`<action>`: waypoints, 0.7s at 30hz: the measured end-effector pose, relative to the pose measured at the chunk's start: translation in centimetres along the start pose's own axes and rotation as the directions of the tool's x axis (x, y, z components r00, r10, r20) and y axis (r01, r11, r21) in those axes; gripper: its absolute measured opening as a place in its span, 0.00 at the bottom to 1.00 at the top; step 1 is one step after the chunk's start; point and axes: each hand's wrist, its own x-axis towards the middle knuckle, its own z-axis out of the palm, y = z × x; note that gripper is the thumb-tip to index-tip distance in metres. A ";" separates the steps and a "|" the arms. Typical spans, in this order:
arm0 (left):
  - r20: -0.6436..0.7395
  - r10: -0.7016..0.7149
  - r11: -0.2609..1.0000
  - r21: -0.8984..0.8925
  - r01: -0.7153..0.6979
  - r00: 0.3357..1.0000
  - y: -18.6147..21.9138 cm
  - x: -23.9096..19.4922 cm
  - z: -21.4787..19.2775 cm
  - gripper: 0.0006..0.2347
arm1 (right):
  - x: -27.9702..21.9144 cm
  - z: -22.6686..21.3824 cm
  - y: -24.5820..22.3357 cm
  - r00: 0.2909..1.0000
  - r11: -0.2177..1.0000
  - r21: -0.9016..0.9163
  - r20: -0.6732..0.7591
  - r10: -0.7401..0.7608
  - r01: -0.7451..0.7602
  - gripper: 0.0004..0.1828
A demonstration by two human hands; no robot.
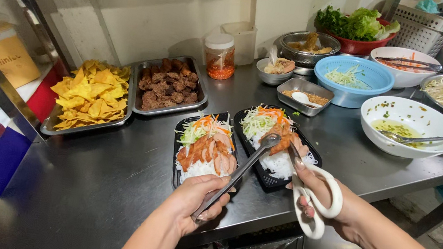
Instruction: The person assembles two noodle dishes in black trays by layering shredded vegetables, sliced meat, and fried chips, then drizzling sauce and sprinkling crushed peanuts. They use tongs, scissors, and a ladle to handle and cut ingredients before placing lids on the trays.
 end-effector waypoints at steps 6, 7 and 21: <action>0.017 0.036 0.999 -0.023 -0.035 0.999 -0.3 0.1 0.4 0.09 | -1.1 0.2 0.0 0.985 0.987 -0.006 -0.064 0.162 -0.163 0.38; 0.019 0.040 0.999 -0.024 -0.040 0.999 -0.4 0.1 0.5 0.09 | -1.2 0.2 -0.2 0.969 0.973 -0.036 -0.107 0.222 -0.227 0.39; -0.062 0.109 0.991 0.090 -0.104 0.992 -1.6 -3.9 2.6 0.11 | 0.1 1.2 -0.2 0.989 0.994 -0.008 -0.098 0.109 -0.110 0.32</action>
